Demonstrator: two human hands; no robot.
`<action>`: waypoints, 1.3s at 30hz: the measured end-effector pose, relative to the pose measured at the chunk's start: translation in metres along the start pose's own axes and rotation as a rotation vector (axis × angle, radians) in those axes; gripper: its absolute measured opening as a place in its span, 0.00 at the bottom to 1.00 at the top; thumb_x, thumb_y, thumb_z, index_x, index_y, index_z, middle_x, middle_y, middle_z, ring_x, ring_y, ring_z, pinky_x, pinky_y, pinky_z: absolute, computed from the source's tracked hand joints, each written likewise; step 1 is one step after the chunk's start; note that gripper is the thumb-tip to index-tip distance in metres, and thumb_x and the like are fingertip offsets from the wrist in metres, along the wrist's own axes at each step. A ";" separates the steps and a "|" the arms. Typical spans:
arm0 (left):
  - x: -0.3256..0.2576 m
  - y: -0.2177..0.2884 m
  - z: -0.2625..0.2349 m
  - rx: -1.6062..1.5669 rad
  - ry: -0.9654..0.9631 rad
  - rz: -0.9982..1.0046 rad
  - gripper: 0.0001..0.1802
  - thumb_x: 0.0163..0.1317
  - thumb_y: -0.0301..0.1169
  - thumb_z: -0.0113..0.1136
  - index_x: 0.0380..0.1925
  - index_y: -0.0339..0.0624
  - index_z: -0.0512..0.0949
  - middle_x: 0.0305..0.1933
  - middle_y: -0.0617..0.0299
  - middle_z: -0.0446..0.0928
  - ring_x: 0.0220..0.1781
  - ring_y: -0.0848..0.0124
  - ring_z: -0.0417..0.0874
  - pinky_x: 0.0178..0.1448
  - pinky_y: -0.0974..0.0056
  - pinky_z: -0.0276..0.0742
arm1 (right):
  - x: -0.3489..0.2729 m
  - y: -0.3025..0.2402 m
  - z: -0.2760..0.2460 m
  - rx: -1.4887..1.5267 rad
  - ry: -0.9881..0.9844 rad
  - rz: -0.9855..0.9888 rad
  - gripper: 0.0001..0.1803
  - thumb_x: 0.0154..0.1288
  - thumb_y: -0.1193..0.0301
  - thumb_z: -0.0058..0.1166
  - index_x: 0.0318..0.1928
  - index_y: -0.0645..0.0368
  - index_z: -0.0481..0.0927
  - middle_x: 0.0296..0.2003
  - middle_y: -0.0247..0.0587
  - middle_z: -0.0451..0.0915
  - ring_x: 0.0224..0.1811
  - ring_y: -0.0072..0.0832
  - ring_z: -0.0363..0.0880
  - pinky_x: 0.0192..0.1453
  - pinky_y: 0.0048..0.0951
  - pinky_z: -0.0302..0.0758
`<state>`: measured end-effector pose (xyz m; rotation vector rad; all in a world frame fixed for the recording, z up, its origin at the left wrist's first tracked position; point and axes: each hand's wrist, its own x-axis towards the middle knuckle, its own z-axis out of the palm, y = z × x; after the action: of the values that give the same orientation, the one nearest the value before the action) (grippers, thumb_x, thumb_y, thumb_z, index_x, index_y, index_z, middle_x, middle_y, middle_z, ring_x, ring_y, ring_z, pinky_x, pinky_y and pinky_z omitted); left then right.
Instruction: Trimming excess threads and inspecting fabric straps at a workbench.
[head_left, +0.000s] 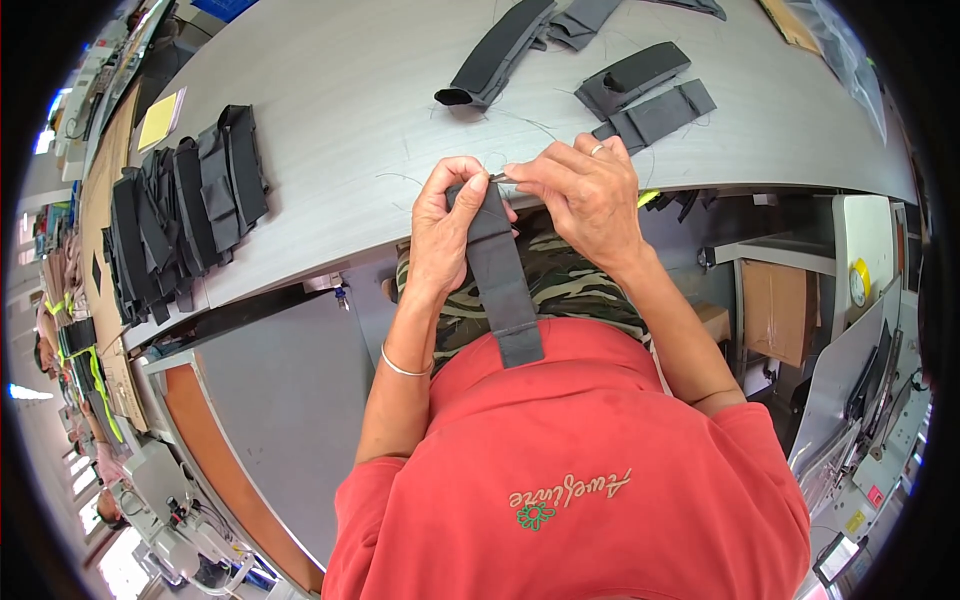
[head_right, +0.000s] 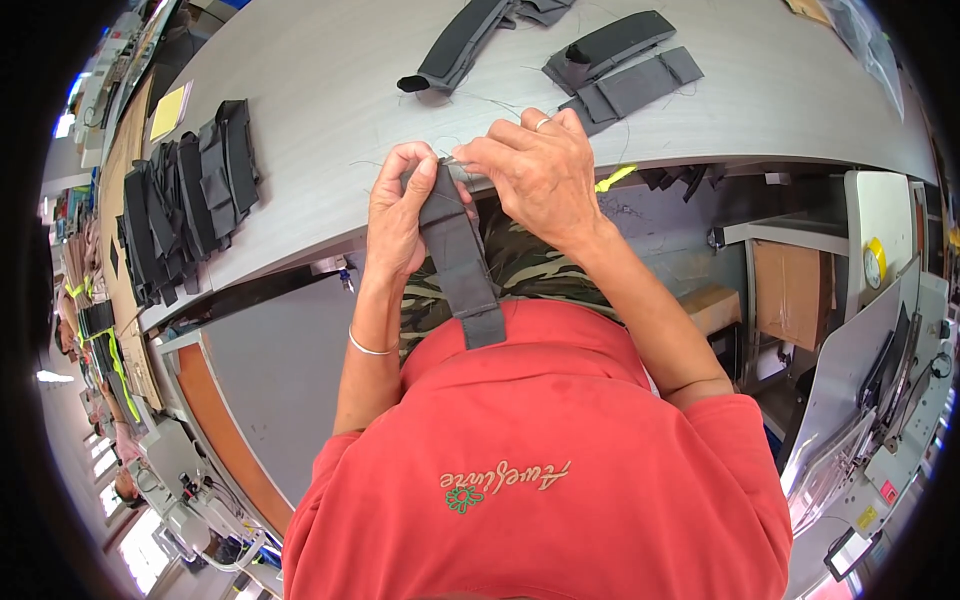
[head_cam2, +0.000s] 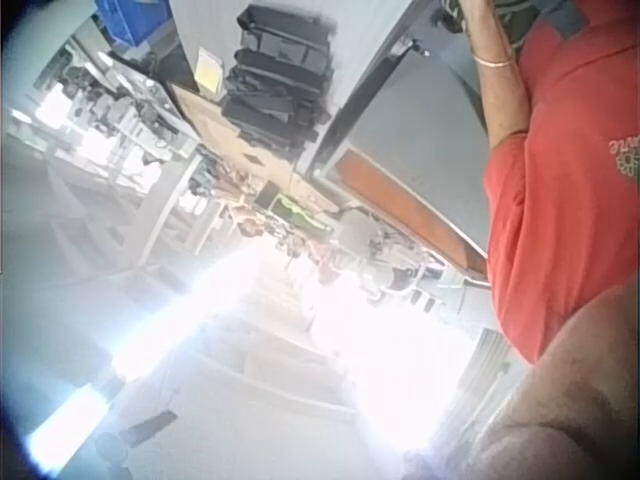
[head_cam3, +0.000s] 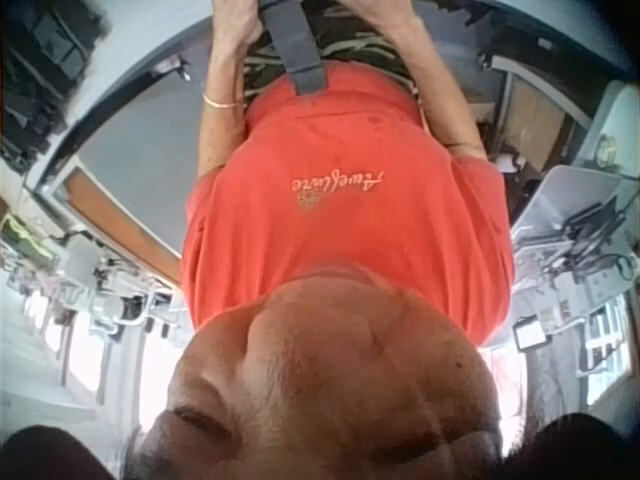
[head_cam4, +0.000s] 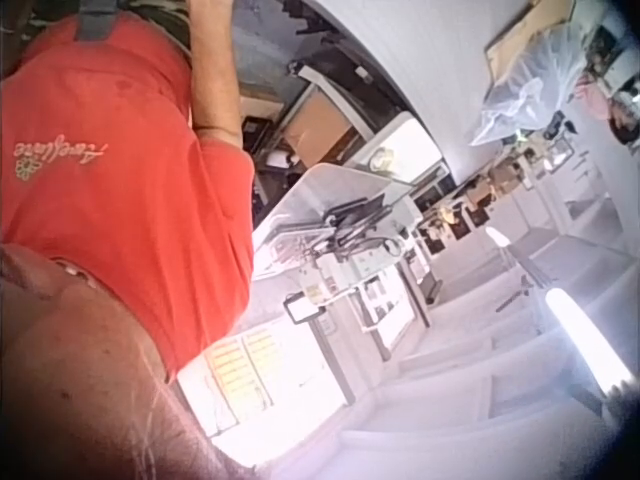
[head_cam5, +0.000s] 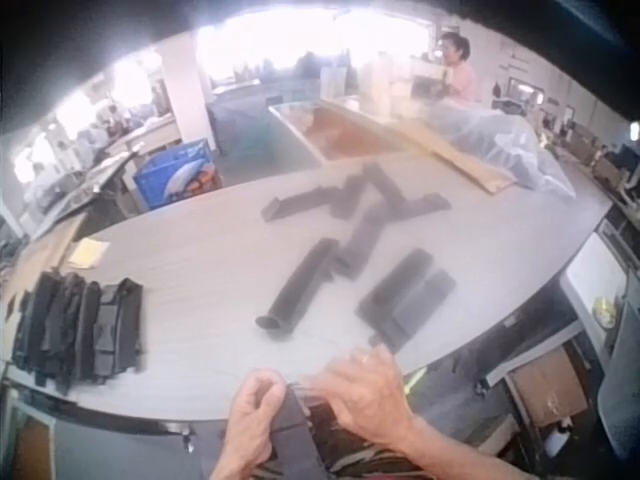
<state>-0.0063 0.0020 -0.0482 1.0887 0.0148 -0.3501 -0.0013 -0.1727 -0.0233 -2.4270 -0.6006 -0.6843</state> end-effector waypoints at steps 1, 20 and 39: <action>0.000 0.001 0.000 -0.006 0.000 -0.005 0.07 0.71 0.36 0.50 0.40 0.46 0.67 0.26 0.54 0.78 0.25 0.66 0.81 0.30 0.63 0.81 | -0.001 0.001 0.000 0.005 -0.006 0.002 0.07 0.51 0.69 0.63 0.33 0.46 0.85 0.22 0.24 0.75 0.24 0.27 0.66 0.34 0.28 0.57; -0.005 0.015 0.006 -0.112 -0.009 -0.095 0.18 0.71 0.42 0.48 0.45 0.36 0.72 0.34 0.56 0.78 0.30 0.66 0.83 0.35 0.58 0.86 | 0.022 0.006 0.023 0.643 -0.082 0.461 0.07 0.57 0.69 0.59 0.33 0.59 0.82 0.19 0.39 0.79 0.20 0.32 0.74 0.27 0.31 0.69; -0.003 0.012 -0.004 -0.123 0.214 -0.130 0.12 0.69 0.33 0.51 0.40 0.34 0.73 0.35 0.53 0.79 0.36 0.60 0.85 0.40 0.60 0.85 | -0.031 -0.017 0.003 0.111 -0.067 0.043 0.10 0.51 0.66 0.64 0.37 0.45 0.83 0.25 0.26 0.75 0.25 0.27 0.68 0.31 0.31 0.57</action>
<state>-0.0052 0.0110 -0.0390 1.0009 0.2954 -0.3435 -0.0332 -0.1663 -0.0376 -2.3597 -0.5947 -0.5397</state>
